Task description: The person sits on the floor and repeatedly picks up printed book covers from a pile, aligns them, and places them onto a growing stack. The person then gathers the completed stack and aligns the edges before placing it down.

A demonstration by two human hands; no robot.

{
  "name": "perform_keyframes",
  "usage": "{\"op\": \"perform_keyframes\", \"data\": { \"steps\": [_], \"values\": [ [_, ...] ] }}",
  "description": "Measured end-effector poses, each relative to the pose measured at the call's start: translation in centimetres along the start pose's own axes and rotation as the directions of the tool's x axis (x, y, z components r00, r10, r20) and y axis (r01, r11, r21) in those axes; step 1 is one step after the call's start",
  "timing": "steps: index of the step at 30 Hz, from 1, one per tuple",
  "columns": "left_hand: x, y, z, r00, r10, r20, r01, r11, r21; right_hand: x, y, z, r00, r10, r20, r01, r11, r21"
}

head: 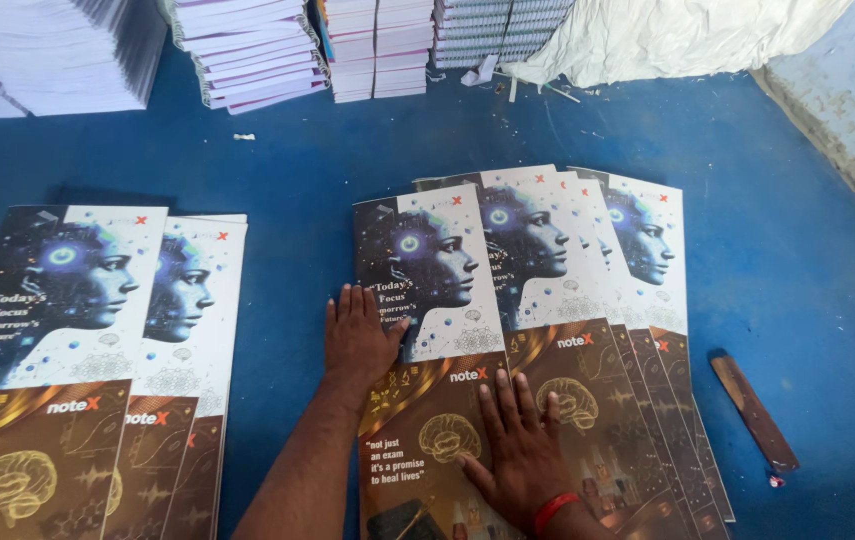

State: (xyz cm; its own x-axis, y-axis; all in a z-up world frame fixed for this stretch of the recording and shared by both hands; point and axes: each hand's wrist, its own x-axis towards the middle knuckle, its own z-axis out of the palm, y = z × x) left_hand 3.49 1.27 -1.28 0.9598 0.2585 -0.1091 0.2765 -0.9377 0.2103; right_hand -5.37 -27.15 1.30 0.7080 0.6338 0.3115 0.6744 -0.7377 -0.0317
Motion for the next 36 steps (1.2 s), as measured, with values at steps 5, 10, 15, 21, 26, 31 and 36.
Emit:
{"op": "perform_keyframes", "data": {
  "steps": [5, 10, 15, 21, 26, 31, 36],
  "values": [
    [1.4, 0.0, -0.3, 1.000, 0.003, -0.023, -0.004, 1.000, -0.020, 0.0, 0.2, 0.2, 1.000, -0.004, 0.003, 0.004, 1.000, -0.001],
    [2.7, 0.0, -0.5, 1.000, 0.005, -0.003, -0.005, 1.000, -0.002, -0.2, 0.6, 0.9, 0.999, -0.007, 0.039, 0.007, 1.000, 0.013],
    [4.7, 0.2, -0.6, 0.999, -0.014, 0.034, 0.015, 1.000, -0.008, -0.4, 0.9, 1.4, 0.999, -0.003, 0.033, 0.003, 1.000, 0.000],
    [7.0, -0.2, -0.4, 1.000, -0.007, 0.004, 0.007, 1.000, -0.001, -0.5, 0.9, 1.7, 1.000, 0.005, 0.017, -0.005, 1.000, 0.014],
    [9.1, -0.4, -0.7, 0.999, -0.020, 0.044, 0.020, 1.000, -0.002, -0.6, 1.1, 2.2, 0.999, -0.009, 0.037, 0.008, 1.000, 0.020],
    [10.2, -0.5, -1.3, 0.997, -0.021, 0.068, 0.019, 1.000, 0.025, -0.7, 1.5, 2.6, 0.999, -0.018, 0.040, 0.018, 1.000, 0.021],
    [11.5, -0.6, -2.2, 0.991, -0.024, 0.128, 0.020, 0.999, 0.035, -0.9, 1.8, 3.2, 0.999, -0.035, 0.026, 0.035, 0.999, -0.032]
  ]
}}
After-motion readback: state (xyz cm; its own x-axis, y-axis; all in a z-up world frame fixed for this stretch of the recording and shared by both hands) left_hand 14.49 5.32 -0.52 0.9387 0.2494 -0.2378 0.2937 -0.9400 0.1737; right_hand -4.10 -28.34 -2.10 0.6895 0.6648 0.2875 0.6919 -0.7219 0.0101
